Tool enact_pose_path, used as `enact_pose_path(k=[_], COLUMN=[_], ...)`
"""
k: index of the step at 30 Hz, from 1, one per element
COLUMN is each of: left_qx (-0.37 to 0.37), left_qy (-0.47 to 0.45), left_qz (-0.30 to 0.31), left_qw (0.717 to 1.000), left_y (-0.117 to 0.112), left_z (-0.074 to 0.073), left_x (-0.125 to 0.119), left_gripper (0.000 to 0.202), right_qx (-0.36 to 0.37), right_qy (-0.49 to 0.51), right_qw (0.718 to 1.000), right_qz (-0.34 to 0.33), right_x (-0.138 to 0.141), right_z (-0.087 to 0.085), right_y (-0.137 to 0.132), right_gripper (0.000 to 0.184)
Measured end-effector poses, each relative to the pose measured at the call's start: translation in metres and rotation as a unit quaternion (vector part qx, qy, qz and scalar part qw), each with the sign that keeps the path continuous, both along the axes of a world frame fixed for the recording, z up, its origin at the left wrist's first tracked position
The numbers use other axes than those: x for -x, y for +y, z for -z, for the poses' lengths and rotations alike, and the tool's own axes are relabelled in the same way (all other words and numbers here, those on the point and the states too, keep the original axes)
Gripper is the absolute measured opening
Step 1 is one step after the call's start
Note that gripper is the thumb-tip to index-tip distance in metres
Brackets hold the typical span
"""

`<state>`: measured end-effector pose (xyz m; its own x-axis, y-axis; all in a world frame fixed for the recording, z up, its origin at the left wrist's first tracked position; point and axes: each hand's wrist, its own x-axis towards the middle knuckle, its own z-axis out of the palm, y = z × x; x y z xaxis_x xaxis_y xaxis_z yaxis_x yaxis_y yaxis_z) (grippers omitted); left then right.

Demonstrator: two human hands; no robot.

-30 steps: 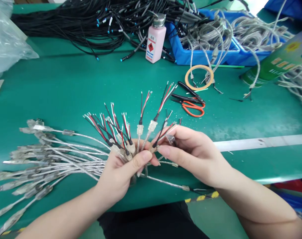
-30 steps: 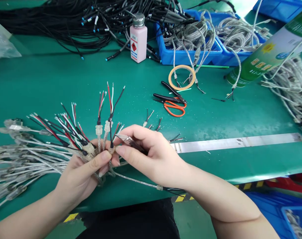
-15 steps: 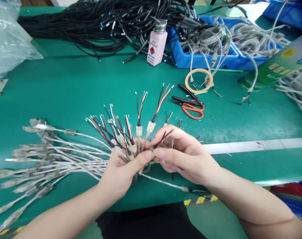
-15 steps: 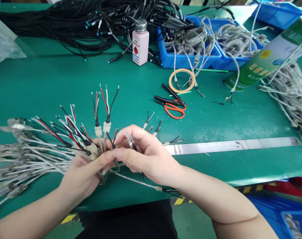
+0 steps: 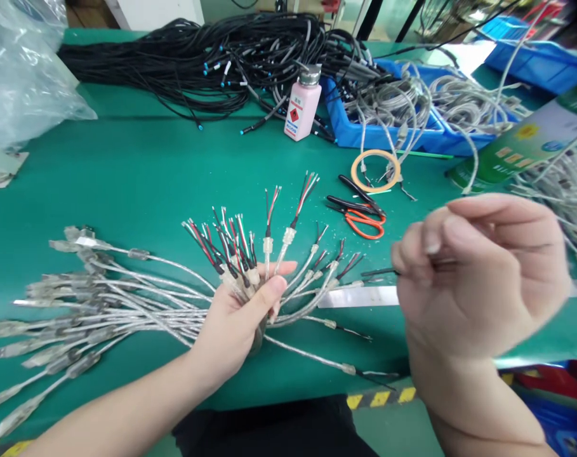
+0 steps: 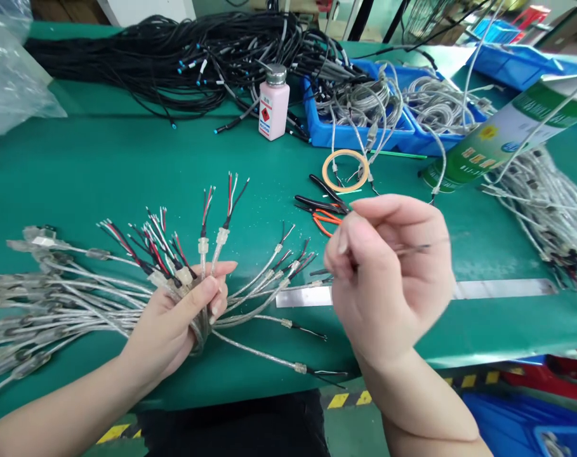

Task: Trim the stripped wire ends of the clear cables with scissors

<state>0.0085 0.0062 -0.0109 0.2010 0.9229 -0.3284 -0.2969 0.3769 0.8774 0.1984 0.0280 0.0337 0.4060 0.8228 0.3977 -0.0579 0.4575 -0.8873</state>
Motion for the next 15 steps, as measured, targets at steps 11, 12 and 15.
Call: enact_pose_path(k=[11, 12, 15], left_qx=[-0.047, -0.046, -0.022], left_qy=[-0.035, -0.038, -0.044], left_qz=[0.048, 0.038, -0.037], left_qw=[0.997, 0.998, 0.998], left_y=[-0.004, -0.004, -0.002], left_z=[0.003, 0.002, -0.001], left_x=[-0.005, -0.005, -0.004], left_gripper=[0.01, 0.012, 0.02], right_qx=[0.247, 0.244, 0.231], right_qy=[0.0, 0.007, 0.017], right_qw=[0.89, 0.891, 0.9], right_qz=[-0.384, -0.383, -0.368], right_x=[0.017, 0.018, 0.02], right_z=[0.025, 0.026, 0.027], right_y=[-0.005, -0.004, -0.004], right_gripper=[0.01, 0.01, 0.014])
